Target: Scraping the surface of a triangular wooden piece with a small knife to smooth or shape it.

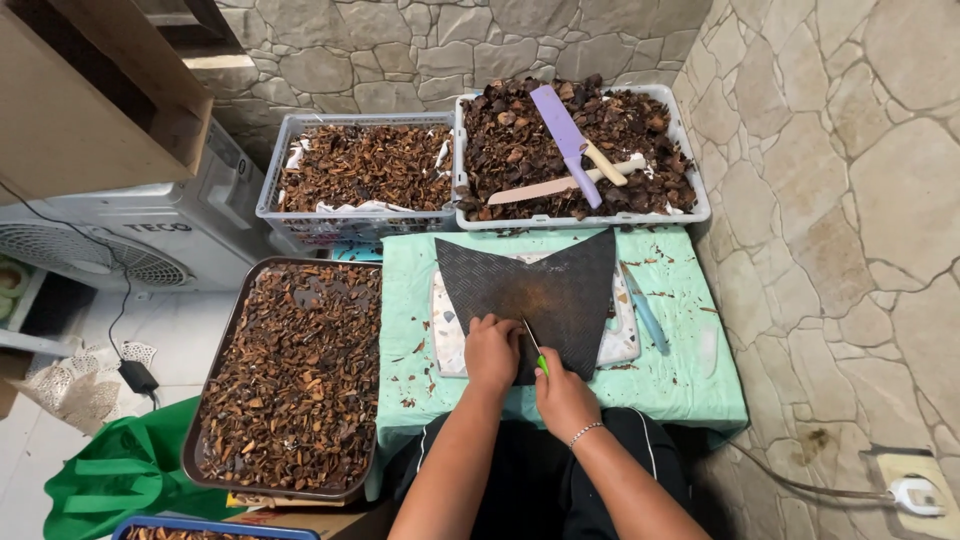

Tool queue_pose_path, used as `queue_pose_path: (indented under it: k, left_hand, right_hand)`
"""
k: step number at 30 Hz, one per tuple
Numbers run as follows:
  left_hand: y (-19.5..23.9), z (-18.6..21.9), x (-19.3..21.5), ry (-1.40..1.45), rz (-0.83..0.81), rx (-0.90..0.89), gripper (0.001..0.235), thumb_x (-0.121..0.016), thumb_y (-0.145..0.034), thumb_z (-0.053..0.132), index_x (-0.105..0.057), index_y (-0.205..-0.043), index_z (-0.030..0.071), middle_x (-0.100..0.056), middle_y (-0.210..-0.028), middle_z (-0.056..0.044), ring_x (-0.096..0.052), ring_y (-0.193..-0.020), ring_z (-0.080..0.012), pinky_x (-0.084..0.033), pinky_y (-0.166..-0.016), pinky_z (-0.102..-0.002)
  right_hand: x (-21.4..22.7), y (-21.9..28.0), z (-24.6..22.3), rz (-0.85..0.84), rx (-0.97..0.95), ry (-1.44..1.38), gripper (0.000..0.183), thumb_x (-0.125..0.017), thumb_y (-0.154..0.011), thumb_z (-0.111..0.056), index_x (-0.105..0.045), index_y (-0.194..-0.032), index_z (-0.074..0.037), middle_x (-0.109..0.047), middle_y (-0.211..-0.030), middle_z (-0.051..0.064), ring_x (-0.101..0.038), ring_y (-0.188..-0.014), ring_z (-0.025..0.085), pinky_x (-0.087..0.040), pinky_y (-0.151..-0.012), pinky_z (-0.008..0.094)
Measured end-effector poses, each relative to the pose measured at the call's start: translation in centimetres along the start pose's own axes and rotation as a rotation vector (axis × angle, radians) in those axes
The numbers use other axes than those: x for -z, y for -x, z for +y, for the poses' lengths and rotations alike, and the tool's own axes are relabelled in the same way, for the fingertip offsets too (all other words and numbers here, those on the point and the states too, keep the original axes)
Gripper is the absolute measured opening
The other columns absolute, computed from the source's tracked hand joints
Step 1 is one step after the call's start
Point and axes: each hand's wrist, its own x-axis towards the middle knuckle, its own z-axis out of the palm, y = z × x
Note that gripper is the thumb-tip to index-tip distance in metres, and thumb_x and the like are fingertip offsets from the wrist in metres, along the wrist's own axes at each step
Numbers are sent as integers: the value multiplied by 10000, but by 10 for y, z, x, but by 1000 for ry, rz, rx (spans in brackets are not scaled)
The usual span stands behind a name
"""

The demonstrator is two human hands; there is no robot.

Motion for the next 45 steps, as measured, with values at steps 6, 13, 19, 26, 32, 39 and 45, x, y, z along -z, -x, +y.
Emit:
queue_pose_path:
  k: [6, 13, 19, 26, 32, 39, 45]
  left_hand:
    - [-1, 0, -2, 3, 1, 1, 65, -755, -914, 260, -798, -891, 216, -620, -821, -15, -615, -855, -246, -590, -737, -362]
    - [-2, -5, -7, -18, 0, 16, 76, -773, -872, 311, -790, -878, 237, -632, -842, -12, -622, -903, -258, -595, -789, -373]
    - [-6, -12, -17, 50, -3, -35, 186, -659, -935, 213, -842, -956, 183, -629, -860, -55, -529, -968, -362, -517, -741, -489]
    - [-12, -16, -17, 73, -101, 21, 177, -665, -935, 214, -836, -976, 199, -665, -932, -32, -518, -1033, -361, -531, -751, -495]
    - [-10, -15, -18, 53, -162, 62, 179, -654, -965, 220, -822, -1000, 173, -676, -987, -33, -496, -1083, -363, -546, -656, -523]
    - [-7, -13, -15, 43, -128, 42, 176, -658, -948, 226, -833, -969, 231, -662, -961, -29, -502, -1067, -361, -539, -733, -506]
    - [-10, -14, -15, 44, -144, 47, 175, -652, -955, 218, -824, -970, 191, -668, -970, -46, -500, -1074, -382, -546, -713, -514]
  right_hand:
    - [-3, -2, 1, -5, -7, 92, 384, -329, -1049, -349, -406, -1408, -239, -769, -1074, 201, -753, -995, 400, -606, -850, 528]
    - [-25, -14, 13, 12, 5, 327, 379, -263, -1066, -343, -414, -1302, -87, -768, -905, 182, -772, -847, 378, -617, -786, 515]
    - [-52, -28, 32, 67, -12, 319, 201, -338, -1081, -297, -398, -1049, -107, -707, -751, 144, -658, -620, 456, -427, -520, 595]
    - [-45, -31, 19, -21, -53, 391, 146, -343, -1074, -236, -396, -1093, -101, -741, -860, 153, -714, -725, 441, -498, -601, 584]
    - [-25, -32, -3, -161, -109, 409, 217, -412, -987, -57, -400, -1203, -69, -727, -908, 165, -696, -727, 405, -500, -587, 520]
    - [-35, -30, 10, -104, -80, 422, 197, -376, -1012, -106, -413, -1204, -79, -733, -898, 155, -700, -738, 403, -505, -609, 529]
    - [-32, -32, 3, -145, -112, 466, 280, -404, -928, -29, -424, -1201, -87, -751, -1010, 161, -739, -882, 418, -554, -730, 537]
